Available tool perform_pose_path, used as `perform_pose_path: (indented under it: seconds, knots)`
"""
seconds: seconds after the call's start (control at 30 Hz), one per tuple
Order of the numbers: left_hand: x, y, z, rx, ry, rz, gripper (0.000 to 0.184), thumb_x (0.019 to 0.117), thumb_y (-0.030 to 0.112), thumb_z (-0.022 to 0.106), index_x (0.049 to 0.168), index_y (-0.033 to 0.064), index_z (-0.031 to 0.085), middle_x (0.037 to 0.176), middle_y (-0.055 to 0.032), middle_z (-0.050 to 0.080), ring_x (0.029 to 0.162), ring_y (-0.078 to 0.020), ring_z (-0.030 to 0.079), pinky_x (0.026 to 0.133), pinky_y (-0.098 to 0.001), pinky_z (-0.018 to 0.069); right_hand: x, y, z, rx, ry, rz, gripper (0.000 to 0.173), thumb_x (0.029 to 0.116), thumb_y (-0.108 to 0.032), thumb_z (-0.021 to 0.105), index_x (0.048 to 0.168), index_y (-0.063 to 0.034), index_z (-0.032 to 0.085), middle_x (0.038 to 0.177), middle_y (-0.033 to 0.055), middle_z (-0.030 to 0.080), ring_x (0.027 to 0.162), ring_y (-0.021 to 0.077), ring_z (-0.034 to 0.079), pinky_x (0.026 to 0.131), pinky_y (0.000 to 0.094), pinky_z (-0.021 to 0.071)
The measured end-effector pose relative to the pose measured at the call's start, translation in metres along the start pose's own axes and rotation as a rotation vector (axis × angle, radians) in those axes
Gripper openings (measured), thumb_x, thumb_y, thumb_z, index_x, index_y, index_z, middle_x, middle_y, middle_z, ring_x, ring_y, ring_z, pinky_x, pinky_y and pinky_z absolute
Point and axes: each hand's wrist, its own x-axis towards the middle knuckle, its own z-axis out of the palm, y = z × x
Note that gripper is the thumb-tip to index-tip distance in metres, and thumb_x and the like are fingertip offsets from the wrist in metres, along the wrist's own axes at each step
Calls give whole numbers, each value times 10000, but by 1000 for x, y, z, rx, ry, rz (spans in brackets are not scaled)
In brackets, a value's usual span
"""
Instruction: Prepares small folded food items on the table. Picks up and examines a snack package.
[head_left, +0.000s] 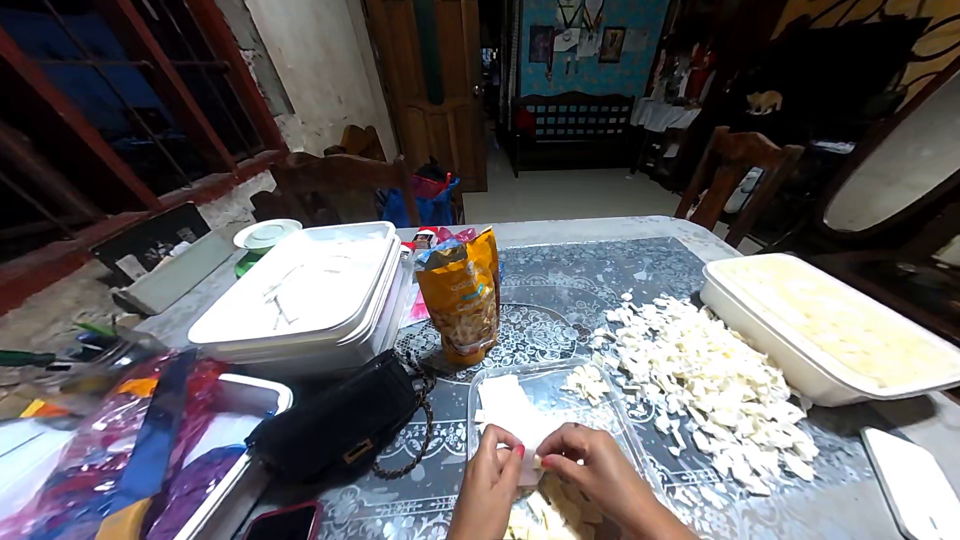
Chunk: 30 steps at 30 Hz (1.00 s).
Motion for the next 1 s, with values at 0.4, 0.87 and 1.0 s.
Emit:
perform_pose_path:
  seconds: [0.4, 0.87, 1.0]
  knots:
    - [-2, 10, 3, -267, 40, -96, 291, 895, -16, 710, 1175, -24, 630, 819, -40, 749, 705, -84, 713, 695, -257, 595, 5, 10, 0, 352, 91, 46, 117, 917, -44, 673, 1007, 13, 723, 1103, 71, 695, 982, 75, 678, 834, 241, 585]
    - [1, 9, 0, -320, -19, -99, 177, 864, -30, 712, 1037, -4, 692, 841, -5, 735, 734, -49, 698, 701, -227, 592, 2, 3, 6, 382, -17, 75, 356, 870, -131, 766, 1161, 26, 634, 1037, 71, 686, 850, 77, 673, 759, 257, 577]
    - [4, 7, -3, -293, 48, -97, 110, 868, -11, 717, 976, 7, 705, 806, -7, 721, 715, -52, 684, 683, -229, 580, 4, 4, -2, 390, 148, 53, 168, 883, -21, 686, 1043, 22, 666, 937, 25, 688, 786, 54, 667, 705, 241, 579]
